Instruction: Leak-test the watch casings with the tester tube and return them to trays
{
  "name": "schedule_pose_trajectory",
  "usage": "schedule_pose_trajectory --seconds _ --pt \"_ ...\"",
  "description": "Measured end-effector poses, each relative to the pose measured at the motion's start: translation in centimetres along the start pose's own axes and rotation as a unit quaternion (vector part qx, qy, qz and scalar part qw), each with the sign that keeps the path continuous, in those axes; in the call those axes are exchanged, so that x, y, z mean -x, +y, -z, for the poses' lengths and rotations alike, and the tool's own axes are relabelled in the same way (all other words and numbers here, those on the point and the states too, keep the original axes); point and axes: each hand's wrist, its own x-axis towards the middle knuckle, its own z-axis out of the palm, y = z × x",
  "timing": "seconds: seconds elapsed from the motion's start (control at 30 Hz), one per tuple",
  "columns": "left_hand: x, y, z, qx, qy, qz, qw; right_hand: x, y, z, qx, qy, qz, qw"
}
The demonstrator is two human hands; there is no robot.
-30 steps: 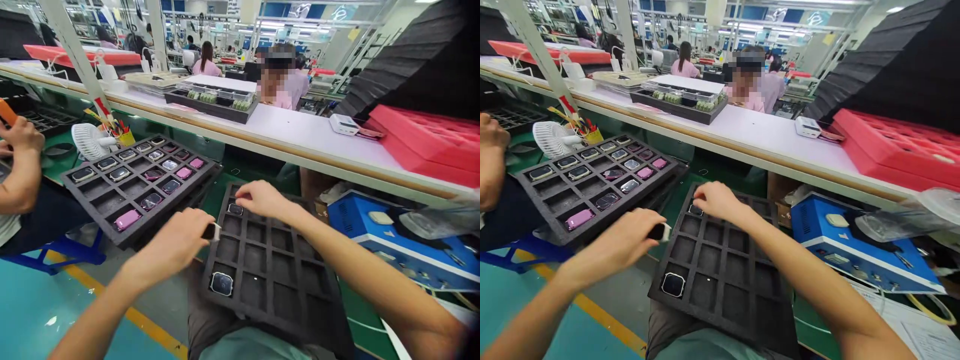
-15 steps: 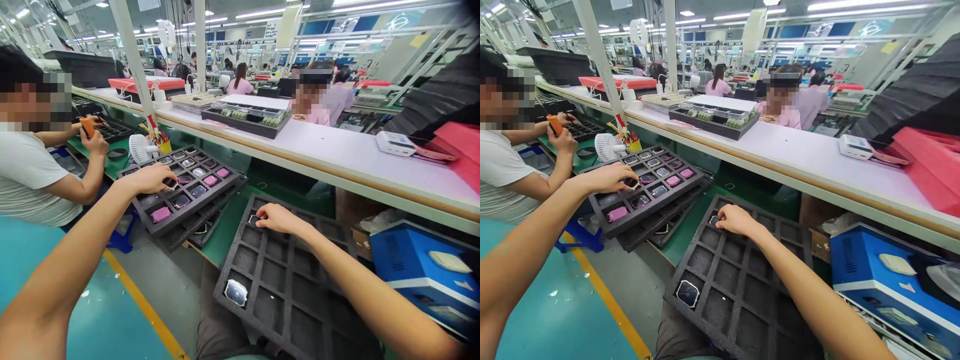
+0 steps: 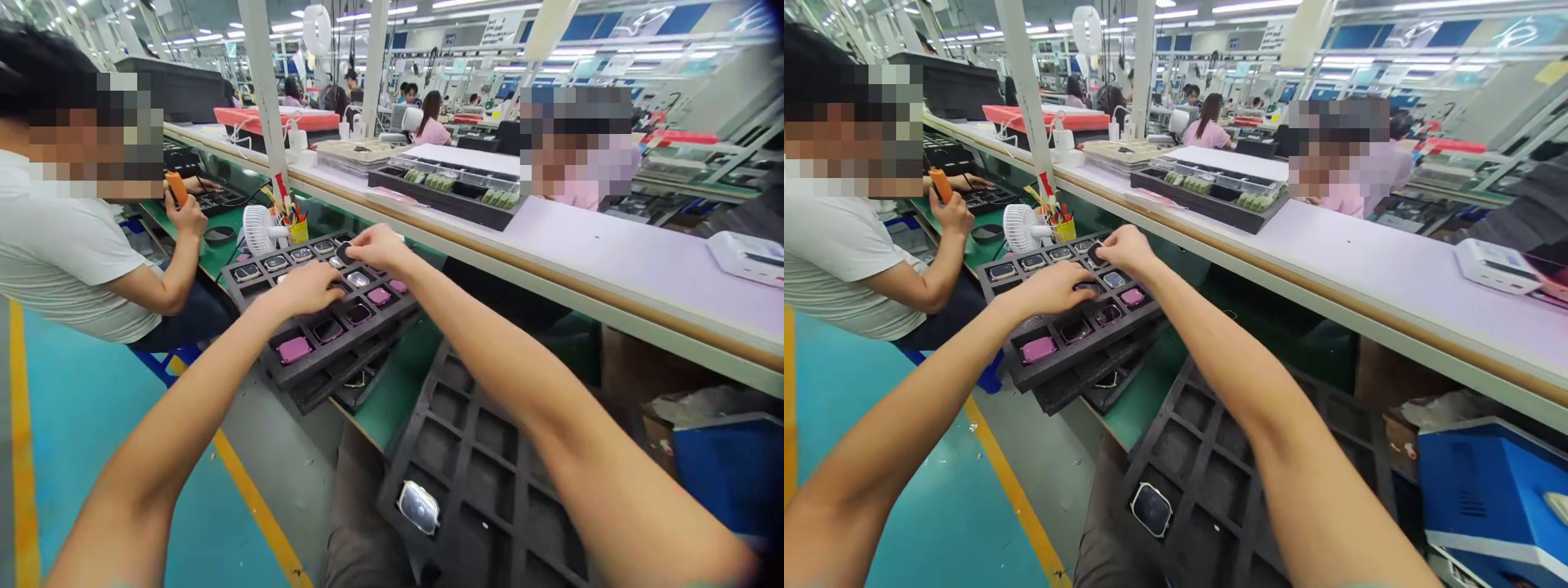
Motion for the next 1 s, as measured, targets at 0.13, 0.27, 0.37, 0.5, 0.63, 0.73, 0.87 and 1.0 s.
schedule_pose_trajectory --seconds 0.13,0.27,0.37,0.5,0.63,0.73,0.87,1.0 --pt "-1.7 0.7 -0.9 -0.006 -0.041 0.013 0.999 -5.2 -3.5 -5.2 0.020 -0.023 0.037 0.999" --pt "-1.3 0.9 -1.3 0.001 -0.039 0.039 0.998 -5.5 -3.6 -6.7 0.064 -0.009 0.083 0.994" --pt "-1.4 0.9 -1.4 0.013 -0.034 0.071 0.997 -3.6 -2.7 -3.6 0.120 0.035 0.038 0.991" --pt "-2.6 1.1 -1.2 0.020 -0.017 0.124 0.992 4.5 -0.2 2.7 0.175 0.026 0.063 0.982" --pt "-0.6 4.3 -0.2 0.007 0.095 0.119 0.988 17.2 3.2 5.0 0.184 -0.083 0.036 0.979" --pt "5.5 10.3 -0.4 0.040 0.129 -0.048 0.990 24.5 6.4 4.5 0.211 -0.104 -0.035 0.971" --pt "13.8 18.1 -4.1 0.073 -0.105 -0.308 0.943 29.9 10.9 4.8 0.273 -0.039 -0.120 0.954" --pt "16.4 20.2 -6.6 0.063 -0.133 -0.349 0.925 36.6 15.2 5.8 0.291 0.091 -0.167 0.938"
